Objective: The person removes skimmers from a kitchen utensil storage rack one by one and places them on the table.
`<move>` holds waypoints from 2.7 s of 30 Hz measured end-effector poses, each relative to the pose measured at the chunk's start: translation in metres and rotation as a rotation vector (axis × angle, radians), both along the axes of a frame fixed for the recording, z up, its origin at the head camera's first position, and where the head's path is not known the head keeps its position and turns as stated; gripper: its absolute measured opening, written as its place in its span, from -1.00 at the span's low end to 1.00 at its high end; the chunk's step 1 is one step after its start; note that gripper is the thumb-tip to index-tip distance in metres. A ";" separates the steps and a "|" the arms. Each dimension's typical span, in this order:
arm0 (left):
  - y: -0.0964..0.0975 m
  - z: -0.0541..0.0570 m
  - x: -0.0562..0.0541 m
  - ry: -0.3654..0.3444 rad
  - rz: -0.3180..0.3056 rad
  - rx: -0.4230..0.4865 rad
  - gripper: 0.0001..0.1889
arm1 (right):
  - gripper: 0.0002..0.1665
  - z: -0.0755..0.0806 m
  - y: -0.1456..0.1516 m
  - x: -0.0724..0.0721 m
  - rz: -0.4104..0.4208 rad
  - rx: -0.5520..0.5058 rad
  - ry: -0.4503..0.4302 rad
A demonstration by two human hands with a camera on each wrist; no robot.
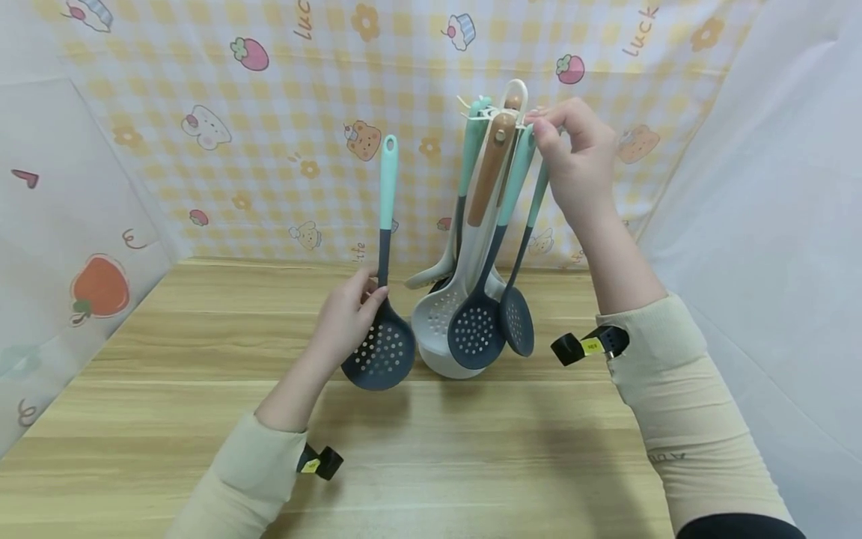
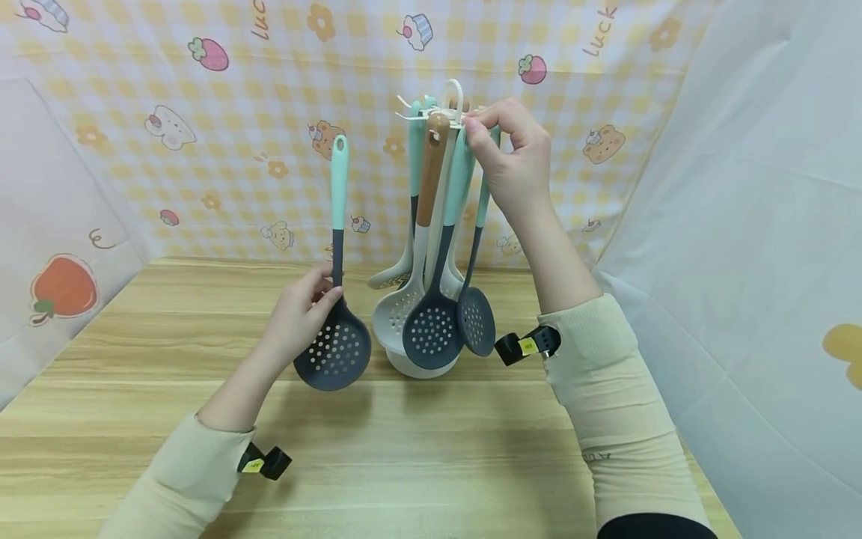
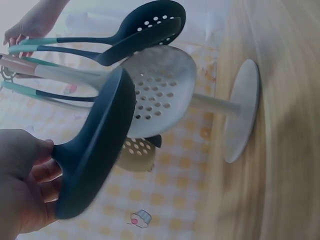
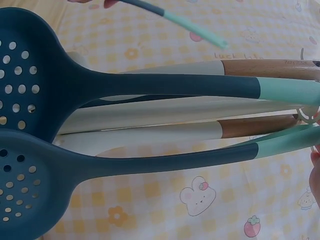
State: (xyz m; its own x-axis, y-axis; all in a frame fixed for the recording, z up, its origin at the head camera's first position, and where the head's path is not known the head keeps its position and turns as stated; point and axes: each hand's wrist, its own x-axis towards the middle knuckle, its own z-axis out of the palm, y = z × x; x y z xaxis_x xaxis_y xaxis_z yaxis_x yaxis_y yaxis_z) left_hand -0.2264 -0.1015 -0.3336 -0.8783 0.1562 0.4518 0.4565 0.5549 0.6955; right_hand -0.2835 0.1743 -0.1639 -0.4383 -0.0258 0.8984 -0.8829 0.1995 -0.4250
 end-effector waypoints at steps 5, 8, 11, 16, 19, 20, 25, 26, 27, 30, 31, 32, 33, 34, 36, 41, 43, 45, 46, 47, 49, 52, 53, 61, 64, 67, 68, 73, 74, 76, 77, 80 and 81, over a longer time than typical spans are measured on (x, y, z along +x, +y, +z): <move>-0.005 -0.009 -0.003 -0.048 0.009 0.015 -0.71 | -0.77 0.003 -0.007 0.013 0.001 -0.006 -0.010; -0.009 -0.014 -0.005 -0.084 0.006 0.042 -0.71 | -0.77 0.006 -0.011 0.021 0.004 -0.017 -0.018; -0.012 -0.019 -0.006 -0.115 0.007 0.061 -0.71 | -0.77 0.007 -0.013 0.024 -0.002 -0.019 -0.016; -0.016 -0.027 -0.008 -0.148 0.007 0.080 -0.72 | -0.76 0.007 -0.011 0.022 -0.004 -0.008 -0.008; -0.018 -0.033 -0.009 -0.169 -0.001 0.092 -0.72 | -0.75 0.004 -0.007 0.014 -0.009 0.020 0.022; -0.019 -0.035 -0.010 -0.182 -0.004 0.096 -0.72 | -0.76 0.004 -0.006 0.011 -0.009 0.018 0.012; -0.024 -0.048 -0.014 -0.250 -0.015 0.117 -0.72 | -0.79 0.000 -0.001 -0.001 -0.014 -0.002 -0.030; -0.025 -0.050 -0.015 -0.258 -0.019 0.125 -0.73 | -0.80 0.000 0.000 -0.001 -0.014 -0.006 -0.040; -0.026 -0.052 -0.016 -0.266 -0.022 0.131 -0.73 | -0.79 0.000 0.000 -0.002 -0.013 0.002 -0.025; -0.028 -0.059 -0.017 -0.287 -0.036 0.138 -0.75 | -0.76 -0.001 0.001 -0.003 -0.007 0.014 0.004; -0.029 -0.060 -0.018 -0.299 -0.036 0.140 -0.76 | -0.77 -0.001 0.000 -0.003 -0.005 0.011 0.001; -0.029 -0.062 -0.018 -0.308 -0.038 0.139 -0.76 | -0.77 -0.001 0.000 -0.003 -0.002 0.007 -0.004; -0.030 -0.064 -0.018 -0.320 -0.040 0.139 -0.76 | -0.77 -0.001 0.000 -0.003 -0.002 0.008 -0.006; -0.030 -0.065 -0.019 -0.333 -0.043 0.139 -0.76 | -0.78 -0.001 0.000 -0.003 -0.004 0.004 -0.013; -0.031 -0.069 -0.020 -0.360 -0.052 0.142 -0.75 | -0.79 0.000 -0.001 -0.002 -0.004 -0.004 -0.029; -0.031 -0.075 -0.020 -0.393 -0.070 0.129 -0.72 | -0.79 0.002 -0.006 0.008 0.008 -0.007 -0.032; -0.031 -0.077 -0.020 -0.390 -0.076 0.115 -0.72 | -0.78 0.003 -0.009 0.015 0.013 -0.009 -0.026; -0.032 -0.078 -0.020 -0.398 -0.078 0.103 -0.69 | -0.79 0.005 -0.011 0.020 0.020 -0.024 -0.031; -0.032 -0.079 -0.020 -0.405 -0.081 0.099 -0.67 | -0.78 0.005 -0.012 0.022 0.022 -0.026 -0.033; -0.033 -0.080 -0.020 -0.411 -0.082 0.094 -0.66 | -0.78 0.006 -0.012 0.023 0.024 -0.028 -0.035; -0.033 -0.081 -0.020 -0.431 -0.076 0.092 -0.63 | -0.79 0.005 -0.012 0.022 0.027 -0.030 -0.040; -0.034 -0.084 -0.021 -0.453 -0.068 0.089 -0.64 | -0.79 0.004 -0.010 0.019 0.029 -0.029 -0.046; -0.034 -0.085 -0.021 -0.457 -0.066 0.090 -0.66 | -0.80 0.004 -0.009 0.017 0.027 -0.027 -0.046; -0.036 -0.095 -0.025 -0.505 -0.082 0.108 -0.70 | -0.82 0.004 -0.011 0.021 -0.004 -0.008 -0.032; -0.035 -0.096 -0.025 -0.516 -0.091 0.110 -0.69 | -0.82 0.005 -0.014 0.025 -0.017 0.001 -0.019; -0.034 -0.098 -0.024 -0.522 -0.097 0.118 -0.70 | -0.82 0.005 -0.014 0.026 -0.032 0.003 -0.017; -0.034 -0.098 -0.024 -0.525 -0.100 0.118 -0.70 | -0.82 0.004 -0.015 0.025 -0.036 0.002 -0.019; -0.033 -0.103 -0.026 -0.543 -0.113 0.097 -0.76 | -0.82 0.004 -0.016 0.026 -0.057 -0.006 -0.029; -0.033 -0.104 -0.027 -0.548 -0.110 0.089 -0.77 | -0.82 0.004 -0.016 0.027 -0.061 -0.008 -0.032; -0.032 -0.106 -0.027 -0.560 -0.102 0.076 -0.81 | -0.82 0.004 -0.017 0.029 -0.067 -0.007 -0.030; -0.032 -0.107 -0.027 -0.567 -0.102 0.074 -0.82 | -0.80 0.004 -0.017 0.029 -0.073 0.005 -0.017; -0.032 -0.107 -0.028 -0.590 -0.107 0.078 -0.84 | -0.79 0.005 -0.018 0.030 -0.086 0.009 -0.012; -0.032 -0.107 -0.028 -0.600 -0.113 0.081 -0.84 | -0.78 0.005 -0.019 0.031 -0.093 0.013 -0.009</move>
State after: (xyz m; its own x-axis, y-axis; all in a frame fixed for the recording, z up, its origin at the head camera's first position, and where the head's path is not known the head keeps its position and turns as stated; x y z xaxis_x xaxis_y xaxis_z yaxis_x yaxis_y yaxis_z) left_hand -0.2540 -0.1333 -0.4407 -0.9631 0.2492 -0.1020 0.0252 0.4603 0.8874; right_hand -0.2529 0.1557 -0.1591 -0.4473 0.0041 0.8944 -0.8565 0.2861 -0.4296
